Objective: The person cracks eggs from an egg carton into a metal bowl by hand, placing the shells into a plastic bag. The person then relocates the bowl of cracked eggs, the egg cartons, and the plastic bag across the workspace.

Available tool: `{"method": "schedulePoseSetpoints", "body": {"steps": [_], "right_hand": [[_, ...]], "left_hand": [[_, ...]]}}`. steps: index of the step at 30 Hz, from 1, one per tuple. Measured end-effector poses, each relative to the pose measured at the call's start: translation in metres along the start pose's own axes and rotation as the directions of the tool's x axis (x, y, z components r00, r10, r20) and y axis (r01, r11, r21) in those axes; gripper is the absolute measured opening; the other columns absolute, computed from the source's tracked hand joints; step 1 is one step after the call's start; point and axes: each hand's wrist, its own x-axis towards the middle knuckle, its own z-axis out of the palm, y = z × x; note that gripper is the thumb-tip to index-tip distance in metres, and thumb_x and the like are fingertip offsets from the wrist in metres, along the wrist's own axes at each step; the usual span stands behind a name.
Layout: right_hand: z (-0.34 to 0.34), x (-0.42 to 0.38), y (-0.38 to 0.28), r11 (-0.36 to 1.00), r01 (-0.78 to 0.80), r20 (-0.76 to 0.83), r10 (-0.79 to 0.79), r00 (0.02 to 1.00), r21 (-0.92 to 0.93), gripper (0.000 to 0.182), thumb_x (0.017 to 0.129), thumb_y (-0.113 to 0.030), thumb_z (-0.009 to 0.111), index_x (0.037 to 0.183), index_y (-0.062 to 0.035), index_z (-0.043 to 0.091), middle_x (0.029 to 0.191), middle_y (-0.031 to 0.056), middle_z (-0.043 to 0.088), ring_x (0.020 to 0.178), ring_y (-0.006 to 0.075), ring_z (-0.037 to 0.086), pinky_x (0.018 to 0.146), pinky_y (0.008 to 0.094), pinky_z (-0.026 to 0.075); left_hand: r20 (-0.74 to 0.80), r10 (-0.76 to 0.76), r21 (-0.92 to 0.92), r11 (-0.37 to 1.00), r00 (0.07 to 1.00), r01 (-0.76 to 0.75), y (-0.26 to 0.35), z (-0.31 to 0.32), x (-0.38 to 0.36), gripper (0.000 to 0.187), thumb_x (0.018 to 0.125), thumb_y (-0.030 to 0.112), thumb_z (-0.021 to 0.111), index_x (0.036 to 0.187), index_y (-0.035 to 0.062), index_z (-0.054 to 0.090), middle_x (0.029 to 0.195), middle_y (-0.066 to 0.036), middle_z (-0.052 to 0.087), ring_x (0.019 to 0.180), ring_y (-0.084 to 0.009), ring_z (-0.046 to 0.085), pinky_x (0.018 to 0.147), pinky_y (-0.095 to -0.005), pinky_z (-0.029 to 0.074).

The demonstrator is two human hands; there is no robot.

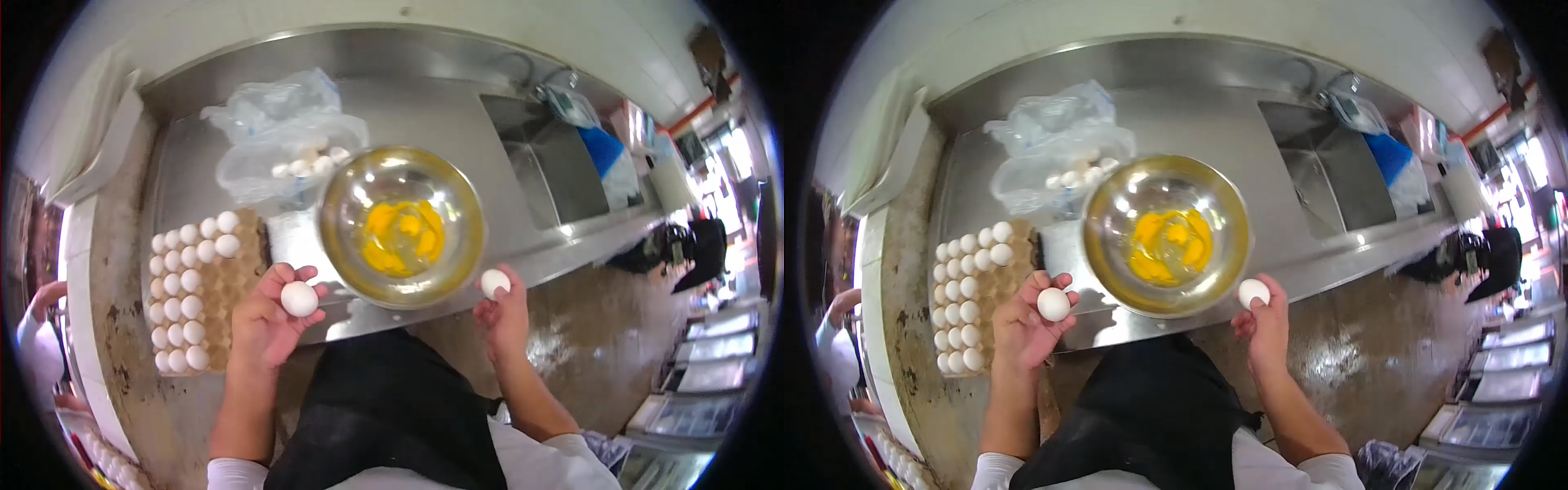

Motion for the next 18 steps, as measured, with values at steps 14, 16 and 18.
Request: {"method": "schedulePoseSetpoints", "body": {"steps": [14, 16, 18], "right_hand": [[-0.082, 0.014, 0.093, 0.342, 0.447, 0.147, -0.636, 0.757, -0.827, 0.048, 0.084, -0.013, 0.074, 0.129, -0.0057, 0.058, 0.121, 0.0205, 0.062, 0.108, 0.0373, 0.062, 0.091, 0.0403, 0.052], [-0.075, 0.018, 0.086, 0.302, 0.427, 0.188, -0.585, 0.789, -0.852, 0.047, 0.084, -0.013, 0.073, 0.128, -0.0051, 0.058, 0.121, 0.0206, 0.062, 0.108, 0.0385, 0.062, 0.092, 0.0410, 0.051], [-0.068, 0.013, 0.072, 0.372, 0.489, 0.160, -0.643, 0.749, -0.789, 0.050, 0.087, -0.016, 0.072, 0.132, -0.0037, 0.053, 0.118, 0.0189, 0.063, 0.107, 0.0332, 0.063, 0.091, 0.0390, 0.052]], "left_hand": [[0.007, -0.280, 0.370, 0.893, 0.960, 0.258, -0.050, 0.041, 0.045, 0.027, 0.071, 0.002, 0.057, 0.098, 0.0013, 0.058, 0.093, -0.016, 0.066, 0.064, -0.0222, 0.065, 0.047, -0.0323, 0.053], [0.046, -0.308, 0.407, 0.874, 0.950, 0.264, -0.053, 0.039, 0.047, 0.031, 0.072, 0.000, 0.056, 0.103, -0.0017, 0.059, 0.097, -0.016, 0.067, 0.065, -0.0215, 0.066, 0.047, -0.0303, 0.053], [0.051, -0.331, 0.439, 0.855, 0.942, 0.277, -0.054, 0.040, 0.048, 0.032, 0.073, 0.001, 0.059, 0.105, -0.0013, 0.060, 0.096, -0.016, 0.067, 0.064, -0.0217, 0.065, 0.048, -0.0302, 0.053]]}}
